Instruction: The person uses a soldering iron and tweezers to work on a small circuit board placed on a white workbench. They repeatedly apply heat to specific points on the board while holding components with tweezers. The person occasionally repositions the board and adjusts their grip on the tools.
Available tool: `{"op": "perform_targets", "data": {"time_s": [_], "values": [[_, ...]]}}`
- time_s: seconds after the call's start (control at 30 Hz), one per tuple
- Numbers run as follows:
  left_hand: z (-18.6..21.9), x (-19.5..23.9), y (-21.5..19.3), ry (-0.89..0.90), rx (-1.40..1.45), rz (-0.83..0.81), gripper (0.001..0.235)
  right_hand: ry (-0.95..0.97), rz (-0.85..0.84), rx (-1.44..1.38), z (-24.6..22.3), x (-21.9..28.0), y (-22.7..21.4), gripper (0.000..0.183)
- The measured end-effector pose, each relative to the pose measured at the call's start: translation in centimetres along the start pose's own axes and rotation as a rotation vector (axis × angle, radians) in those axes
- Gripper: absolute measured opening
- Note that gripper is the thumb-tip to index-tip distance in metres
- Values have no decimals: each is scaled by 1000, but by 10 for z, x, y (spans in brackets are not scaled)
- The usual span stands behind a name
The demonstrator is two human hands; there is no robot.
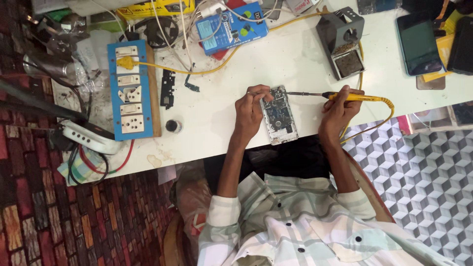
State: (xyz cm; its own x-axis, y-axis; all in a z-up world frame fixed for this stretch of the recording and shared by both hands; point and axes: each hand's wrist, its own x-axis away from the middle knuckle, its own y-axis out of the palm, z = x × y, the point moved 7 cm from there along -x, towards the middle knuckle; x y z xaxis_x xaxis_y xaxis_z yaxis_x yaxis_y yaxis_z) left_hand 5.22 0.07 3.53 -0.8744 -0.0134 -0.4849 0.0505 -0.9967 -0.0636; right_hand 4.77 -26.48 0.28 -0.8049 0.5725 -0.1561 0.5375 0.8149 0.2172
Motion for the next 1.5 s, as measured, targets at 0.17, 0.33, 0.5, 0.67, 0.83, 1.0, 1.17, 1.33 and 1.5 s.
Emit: {"op": "perform_targets", "data": {"time_s": [0.17, 0.33, 0.5, 0.67, 0.83, 1.0, 1.17, 1.33, 1.5], "values": [[0, 0, -1, -7, -14, 10, 23, -23, -56, -11, -4, 2, 4, 19], [-2, -1, 0, 19, -5, 11, 23, -89, -91, 23, -11, 4, 9, 18], [-5, 1, 0, 0, -10, 7, 25, -110, -117, 46, -12, 9, 7, 18], [-2, 1, 1, 1, -41, -6, 24, -118, -73, 34, -12, 8, 3, 19], [1, 3, 1, -12, -34, -9, 25, -89, -60, 14, -12, 10, 2, 18], [1, 1, 1, 23, -47, 11, 19, -164, -81, 64, -15, 12, 3, 18], [7, 1, 1, 9, -65, 1, 20, -129, -43, 18, -10, 10, -2, 18], [9, 1, 1, 5, -65, -18, 25, -124, -48, 29, -9, 10, -1, 18], [6, 2, 1, 36, -17, -9, 25, -162, -60, 48, -15, 12, 0, 19]]}}
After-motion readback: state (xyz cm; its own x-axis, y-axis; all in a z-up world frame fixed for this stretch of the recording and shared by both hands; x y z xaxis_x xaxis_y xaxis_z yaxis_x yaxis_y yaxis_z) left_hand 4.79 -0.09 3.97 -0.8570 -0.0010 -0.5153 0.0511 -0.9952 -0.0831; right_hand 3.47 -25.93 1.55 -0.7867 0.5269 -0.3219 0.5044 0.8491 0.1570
